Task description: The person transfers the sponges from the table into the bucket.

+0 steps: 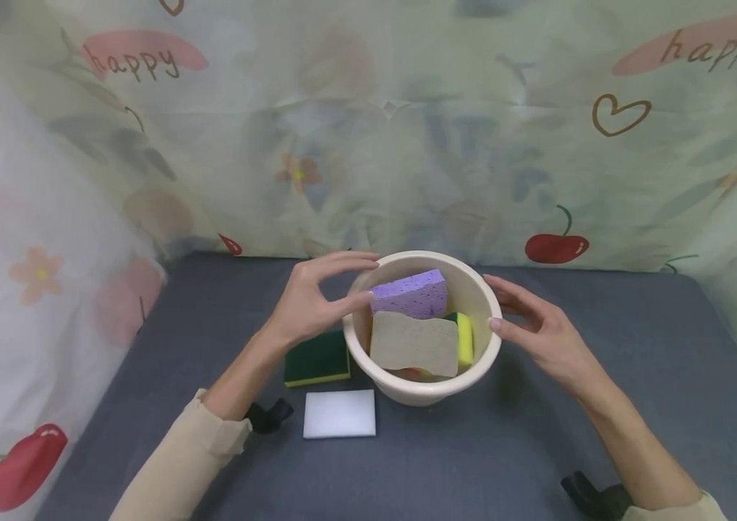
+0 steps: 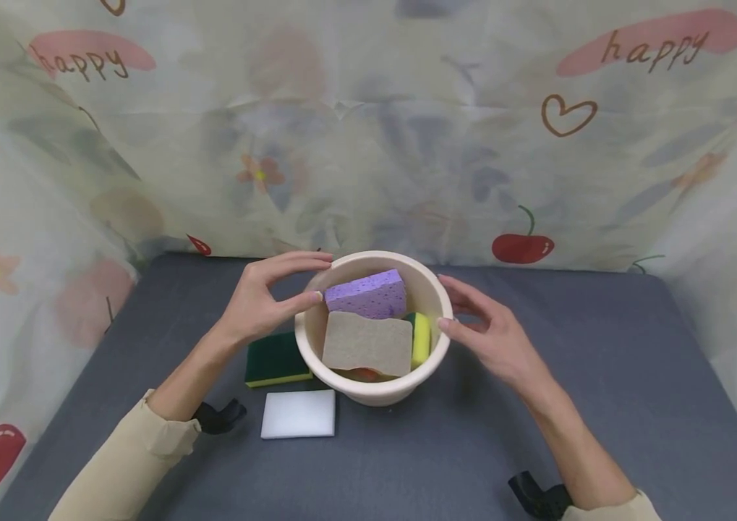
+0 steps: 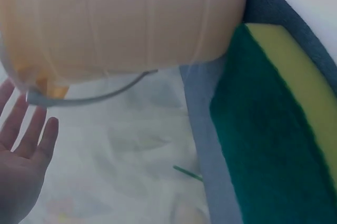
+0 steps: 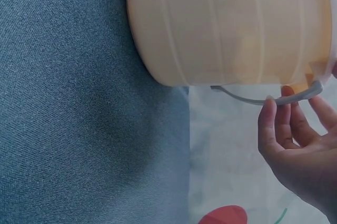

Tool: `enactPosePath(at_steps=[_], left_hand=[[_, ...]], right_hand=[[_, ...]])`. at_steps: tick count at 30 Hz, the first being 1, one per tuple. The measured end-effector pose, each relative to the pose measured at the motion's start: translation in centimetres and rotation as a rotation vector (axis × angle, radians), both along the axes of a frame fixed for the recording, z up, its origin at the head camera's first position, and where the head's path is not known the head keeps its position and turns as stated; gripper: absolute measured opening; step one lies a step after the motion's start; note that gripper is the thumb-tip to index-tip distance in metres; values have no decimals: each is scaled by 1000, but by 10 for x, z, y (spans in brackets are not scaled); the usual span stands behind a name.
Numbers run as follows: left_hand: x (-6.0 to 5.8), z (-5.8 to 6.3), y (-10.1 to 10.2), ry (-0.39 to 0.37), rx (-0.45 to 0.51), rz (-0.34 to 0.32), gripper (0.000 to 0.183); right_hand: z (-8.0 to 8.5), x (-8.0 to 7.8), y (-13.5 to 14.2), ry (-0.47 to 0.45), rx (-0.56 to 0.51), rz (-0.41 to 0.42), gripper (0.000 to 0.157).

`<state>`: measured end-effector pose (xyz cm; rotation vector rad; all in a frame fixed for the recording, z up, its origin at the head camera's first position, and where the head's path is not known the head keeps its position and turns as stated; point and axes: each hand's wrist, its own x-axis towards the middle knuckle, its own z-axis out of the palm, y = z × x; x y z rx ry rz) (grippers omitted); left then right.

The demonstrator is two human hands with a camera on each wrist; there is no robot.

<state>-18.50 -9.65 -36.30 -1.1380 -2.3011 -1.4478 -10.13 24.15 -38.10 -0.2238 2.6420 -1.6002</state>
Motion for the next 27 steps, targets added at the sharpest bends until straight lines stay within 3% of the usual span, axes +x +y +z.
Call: enactPosePath(at_steps=[7,17,27], left_hand=[[4,-5,-18,-43,-29,54,42],[11,-16,-44,-41,-76,113,48],[24,-35,-63,-121,-150,167,53]], right_hand=[[3,1,-2,-17,-10,21,59],[6,-1,-1,-33,-1,21,59],[5,1,0,-32,-9,31,60]])
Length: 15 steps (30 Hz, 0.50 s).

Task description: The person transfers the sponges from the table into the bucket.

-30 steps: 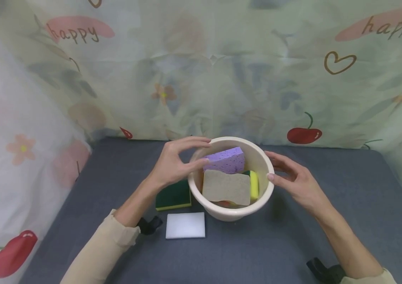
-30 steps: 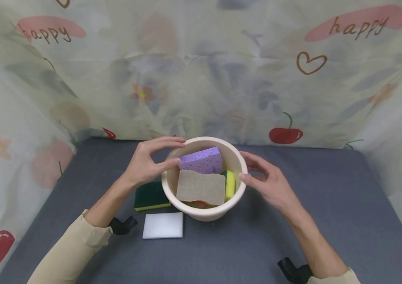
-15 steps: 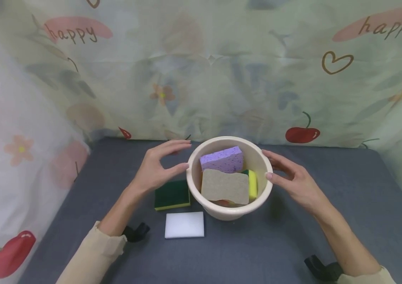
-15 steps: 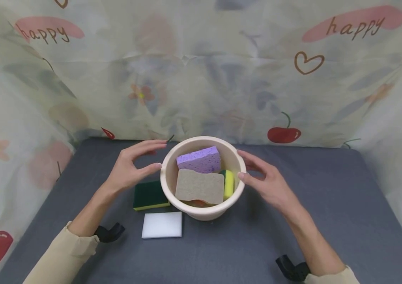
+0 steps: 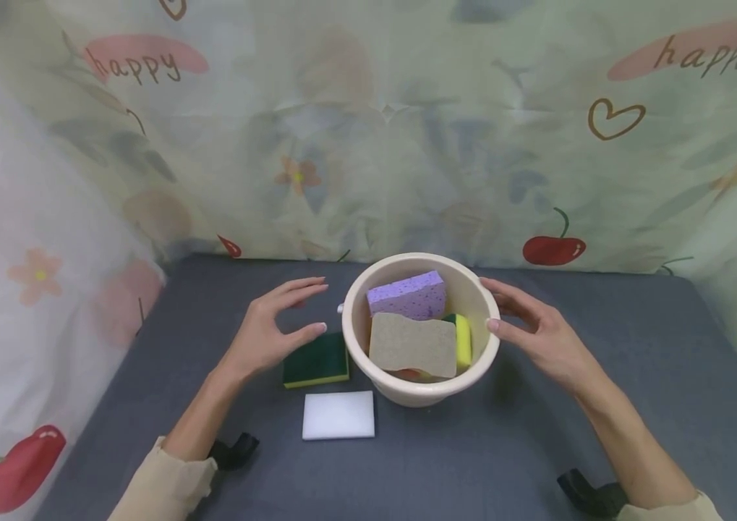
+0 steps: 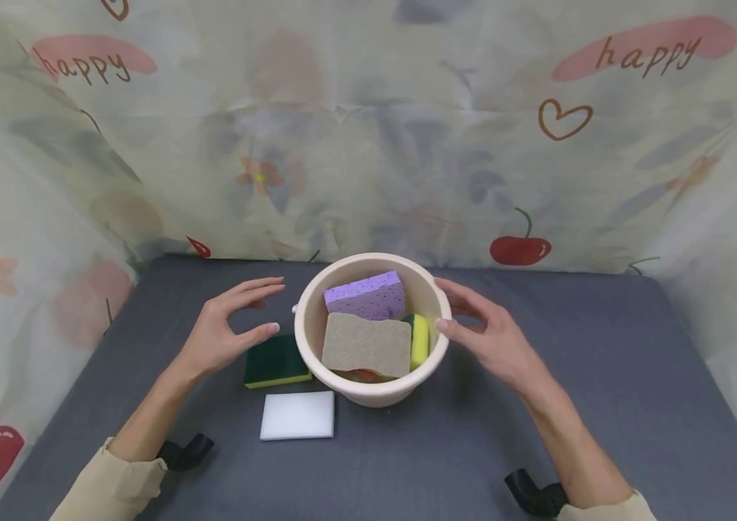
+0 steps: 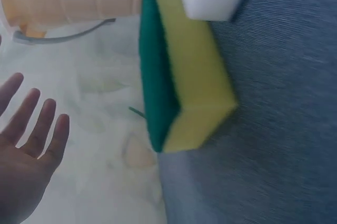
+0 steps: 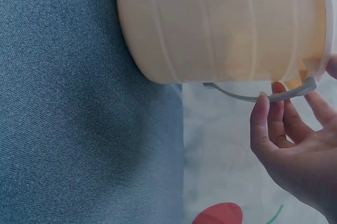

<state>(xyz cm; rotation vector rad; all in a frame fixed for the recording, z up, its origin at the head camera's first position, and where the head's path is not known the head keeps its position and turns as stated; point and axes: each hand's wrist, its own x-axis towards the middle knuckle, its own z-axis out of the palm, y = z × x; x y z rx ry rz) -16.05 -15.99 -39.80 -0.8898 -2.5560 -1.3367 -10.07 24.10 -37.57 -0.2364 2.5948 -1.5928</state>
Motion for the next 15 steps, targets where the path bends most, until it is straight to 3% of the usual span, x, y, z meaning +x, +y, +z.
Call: enactPosePath(at_steps=[15], left_hand=[[13,-27,-23,-134,-187,35,77]], right_hand=[[-1,0,-1,-12,-17,-5,59]])
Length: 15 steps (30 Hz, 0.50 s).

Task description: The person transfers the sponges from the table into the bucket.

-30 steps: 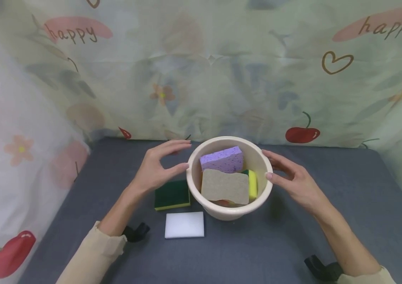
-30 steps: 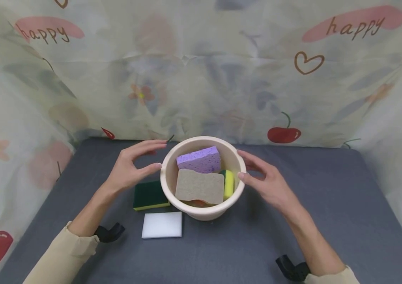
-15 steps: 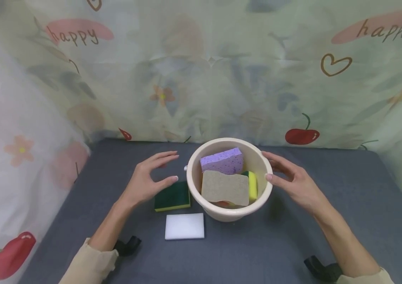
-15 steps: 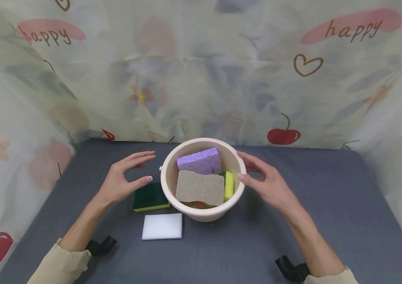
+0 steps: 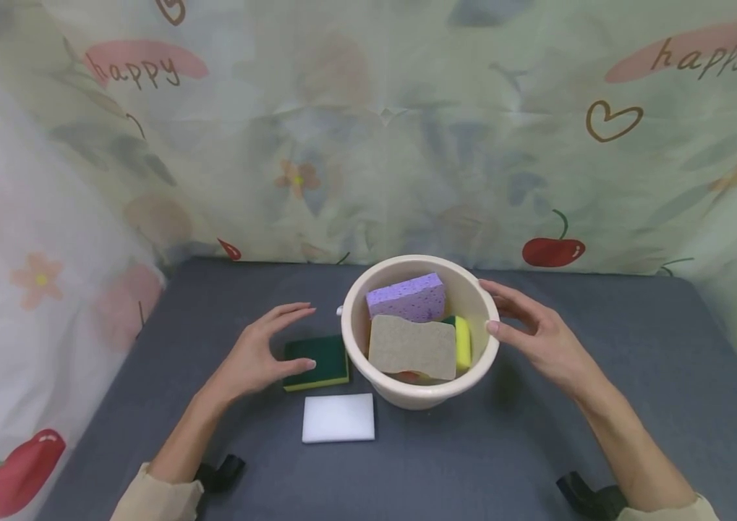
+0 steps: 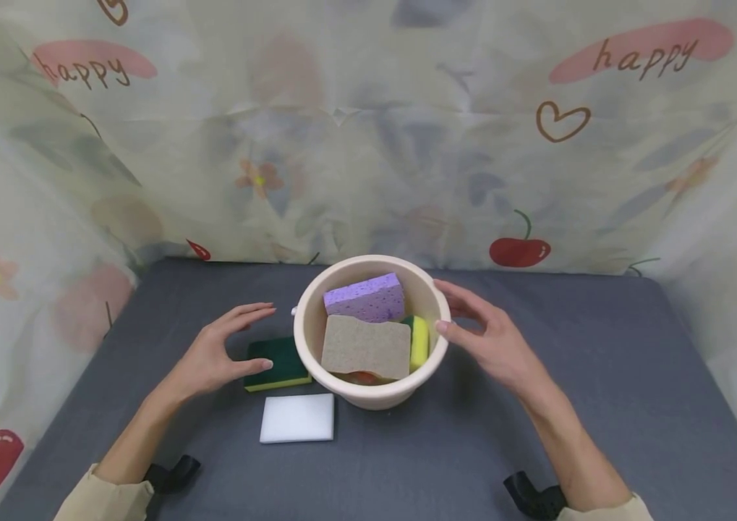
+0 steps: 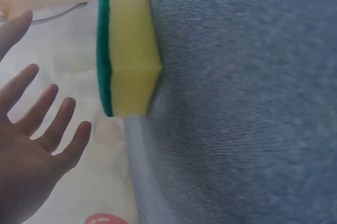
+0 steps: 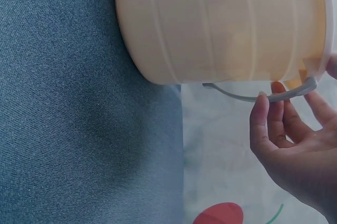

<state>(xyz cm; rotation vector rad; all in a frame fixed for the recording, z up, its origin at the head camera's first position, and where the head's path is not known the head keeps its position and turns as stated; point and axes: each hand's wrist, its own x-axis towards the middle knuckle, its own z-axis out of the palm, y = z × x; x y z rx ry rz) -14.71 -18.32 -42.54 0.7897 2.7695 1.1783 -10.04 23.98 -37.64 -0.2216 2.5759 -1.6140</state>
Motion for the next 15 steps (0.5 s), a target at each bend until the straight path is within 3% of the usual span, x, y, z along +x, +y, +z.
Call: enactPosePath(at_steps=[5,15], left_hand=[[2,-6,-2,-23,-43,7,80],[6,-18,-3,-146,-113,-5,87]], right_hand=[[0,0,0,-3,-5,0,60],[-1,-1,0,-9,-15,4,60]])
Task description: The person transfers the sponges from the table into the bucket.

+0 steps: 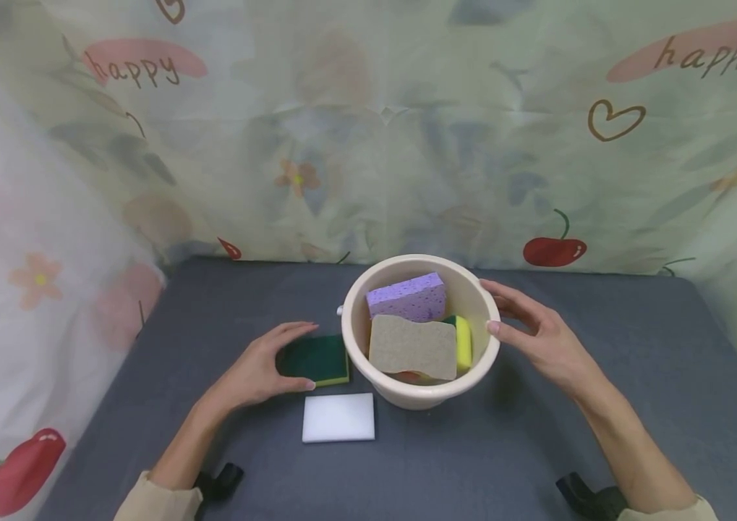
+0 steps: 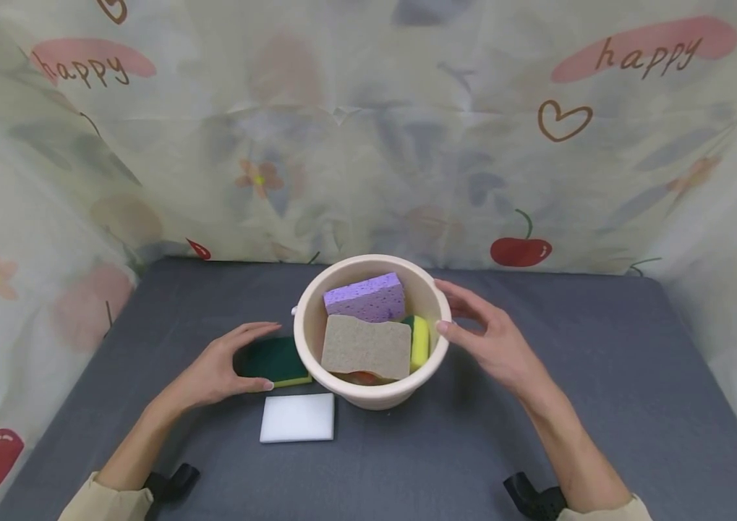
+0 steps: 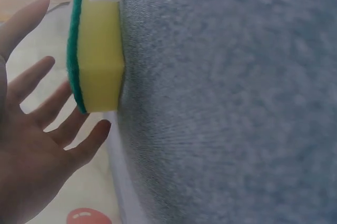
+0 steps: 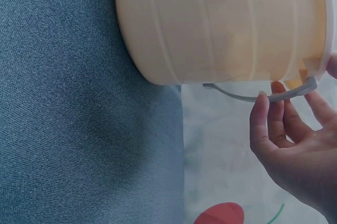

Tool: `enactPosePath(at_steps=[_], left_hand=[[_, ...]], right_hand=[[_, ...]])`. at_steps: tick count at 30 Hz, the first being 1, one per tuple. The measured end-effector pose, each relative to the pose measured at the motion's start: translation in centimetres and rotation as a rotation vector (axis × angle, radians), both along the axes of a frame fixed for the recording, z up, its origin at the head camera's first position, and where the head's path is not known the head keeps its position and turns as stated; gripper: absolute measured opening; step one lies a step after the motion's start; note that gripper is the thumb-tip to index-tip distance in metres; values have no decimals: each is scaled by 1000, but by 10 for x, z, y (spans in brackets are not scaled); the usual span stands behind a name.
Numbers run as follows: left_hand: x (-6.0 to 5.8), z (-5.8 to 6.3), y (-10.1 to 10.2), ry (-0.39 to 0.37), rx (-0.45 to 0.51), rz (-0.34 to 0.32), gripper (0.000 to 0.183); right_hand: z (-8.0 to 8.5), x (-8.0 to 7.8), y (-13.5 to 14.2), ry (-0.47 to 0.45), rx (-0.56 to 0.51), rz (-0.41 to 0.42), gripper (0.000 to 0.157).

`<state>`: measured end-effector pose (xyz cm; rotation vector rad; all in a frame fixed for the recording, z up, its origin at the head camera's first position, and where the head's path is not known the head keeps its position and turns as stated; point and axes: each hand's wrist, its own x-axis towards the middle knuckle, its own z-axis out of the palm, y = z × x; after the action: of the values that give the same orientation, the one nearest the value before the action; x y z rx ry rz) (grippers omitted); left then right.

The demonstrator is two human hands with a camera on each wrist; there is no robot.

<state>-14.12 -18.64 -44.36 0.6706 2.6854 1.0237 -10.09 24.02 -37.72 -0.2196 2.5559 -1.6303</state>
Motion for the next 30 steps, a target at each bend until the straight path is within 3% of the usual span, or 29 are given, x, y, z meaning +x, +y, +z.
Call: enactPosePath(at_steps=[14,21,30], left_hand=[[3,-8,-2,-67,-47,14,87],[1,-9,2,-64,-88,20,90],[1,-8,1,-48,-104,35,81]], right_hand=[[-1,0,0,1,-2,-4,61],[-1,0,0,1,-7,-12,60],[-1,0,0,5,-12,8,60]])
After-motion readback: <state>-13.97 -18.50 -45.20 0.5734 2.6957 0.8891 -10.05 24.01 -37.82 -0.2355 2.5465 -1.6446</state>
